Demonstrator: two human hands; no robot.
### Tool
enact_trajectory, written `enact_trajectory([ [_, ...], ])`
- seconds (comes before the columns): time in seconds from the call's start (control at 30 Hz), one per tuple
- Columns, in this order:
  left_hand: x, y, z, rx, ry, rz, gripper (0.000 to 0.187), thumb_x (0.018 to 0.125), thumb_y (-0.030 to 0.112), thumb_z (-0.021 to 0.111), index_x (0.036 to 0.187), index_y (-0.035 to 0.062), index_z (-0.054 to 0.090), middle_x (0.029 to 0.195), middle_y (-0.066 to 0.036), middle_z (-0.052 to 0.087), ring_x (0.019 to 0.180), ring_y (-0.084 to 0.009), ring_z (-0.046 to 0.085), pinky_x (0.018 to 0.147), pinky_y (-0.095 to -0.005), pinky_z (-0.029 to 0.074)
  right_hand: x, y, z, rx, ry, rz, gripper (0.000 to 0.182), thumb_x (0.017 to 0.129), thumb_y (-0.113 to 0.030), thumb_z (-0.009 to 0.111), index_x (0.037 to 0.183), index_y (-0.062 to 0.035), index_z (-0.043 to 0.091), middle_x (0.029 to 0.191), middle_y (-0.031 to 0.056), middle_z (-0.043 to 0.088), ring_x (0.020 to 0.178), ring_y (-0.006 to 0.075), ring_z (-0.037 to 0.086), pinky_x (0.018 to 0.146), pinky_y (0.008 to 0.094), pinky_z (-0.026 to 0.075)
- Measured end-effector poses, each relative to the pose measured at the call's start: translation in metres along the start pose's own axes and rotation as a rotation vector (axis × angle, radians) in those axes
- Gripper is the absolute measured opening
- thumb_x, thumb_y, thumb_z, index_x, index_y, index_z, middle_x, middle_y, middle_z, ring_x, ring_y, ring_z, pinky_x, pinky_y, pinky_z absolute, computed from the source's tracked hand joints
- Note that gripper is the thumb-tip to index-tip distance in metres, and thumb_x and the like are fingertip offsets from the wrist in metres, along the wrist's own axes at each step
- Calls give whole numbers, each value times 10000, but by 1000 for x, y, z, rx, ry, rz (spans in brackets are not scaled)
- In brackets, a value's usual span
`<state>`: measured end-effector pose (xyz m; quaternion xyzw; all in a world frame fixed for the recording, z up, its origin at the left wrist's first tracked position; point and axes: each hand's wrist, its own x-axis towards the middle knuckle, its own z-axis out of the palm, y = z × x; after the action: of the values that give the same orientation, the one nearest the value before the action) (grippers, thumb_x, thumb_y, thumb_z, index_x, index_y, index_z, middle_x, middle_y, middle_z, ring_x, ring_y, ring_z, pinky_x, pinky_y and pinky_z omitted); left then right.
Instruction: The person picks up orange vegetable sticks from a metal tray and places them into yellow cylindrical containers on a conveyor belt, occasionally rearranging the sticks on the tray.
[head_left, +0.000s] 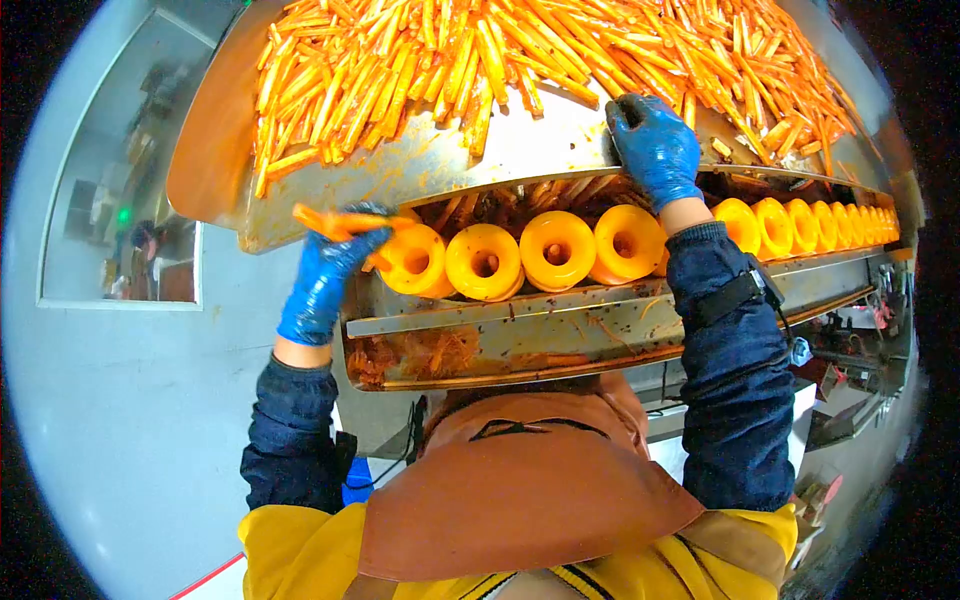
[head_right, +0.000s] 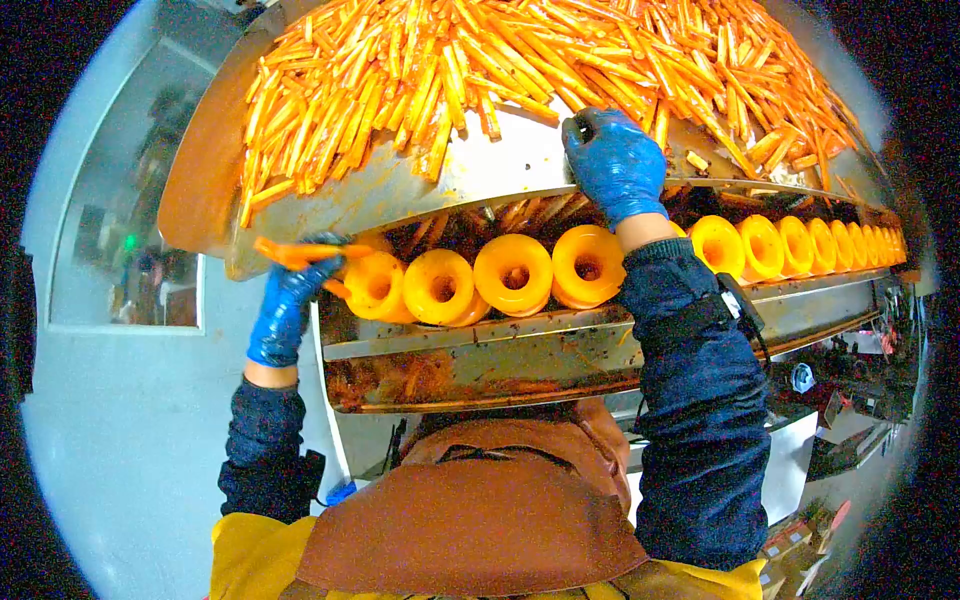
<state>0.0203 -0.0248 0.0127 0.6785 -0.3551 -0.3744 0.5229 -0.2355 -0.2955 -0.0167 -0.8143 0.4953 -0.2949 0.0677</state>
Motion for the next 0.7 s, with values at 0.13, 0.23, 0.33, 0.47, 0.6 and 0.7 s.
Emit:
enact_trajectory([
  [0.13, -21, -10, -1, 21, -59, -62, 298, 792, 117, 667, 1066, 11, 615, 1049, -87, 639, 972, -181, 579, 884, -295, 448, 0, -1, -2, 9, -22, 16, 319, 835, -406, 544, 921, -134, 686, 969, 139, 650, 886, 317, 628, 778, 414, 502],
  [0.23, -27, -4, -3, -31, -21, -123, 308, 791, 124, 669, 1072, 11, 614, 1046, -78, 639, 924, -164, 585, 835, -284, 467, 0, -3, -5, 10, -42, 29, 321, 835, -408, 543, 930, -136, 686, 972, 140, 650, 890, 315, 628, 780, 413, 502],
  [0.33, -29, 3, -1, 46, -31, -59, 300, 798, 125, 666, 1071, 11, 615, 1037, -70, 636, 905, -152, 583, 809, -279, 475, 1, 0, 0, 2, -33, 13, 324, 836, -409, 540, 939, -137, 684, 975, 141, 650, 893, 313, 628, 780, 413, 503],
  [0.47, -13, -2, -3, 12, 131, 31, 321, 801, 79, 664, 1108, 5, 610, 991, -44, 627, 877, -114, 565, 794, -248, 464, 0, 1, -1, 7, -37, 11, 327, 840, -410, 533, 946, -140, 684, 982, 141, 650, 898, 313, 627, 783, 414, 503],
  [0.6, -2, -4, 0, 206, 76, -10, 260, 809, 117, 674, 1050, 25, 641, 922, -35, 642, 812, -121, 581, 748, -256, 475, -1, -3, -3, -11, -20, 19, 320, 846, -407, 524, 937, -142, 680, 964, 137, 650, 891, 312, 628, 787, 417, 502],
  [0.7, 12, 11, 13, 439, 81, 0, 233, 834, 155, 652, 1037, 40, 651, 949, -50, 658, 851, -134, 599, 760, -276, 487, 0, -1, -3, -59, -43, 28, 316, 842, -421, 560, 978, -160, 676, 1022, 87, 644, 933, 282, 618, 817, 382, 490],
])
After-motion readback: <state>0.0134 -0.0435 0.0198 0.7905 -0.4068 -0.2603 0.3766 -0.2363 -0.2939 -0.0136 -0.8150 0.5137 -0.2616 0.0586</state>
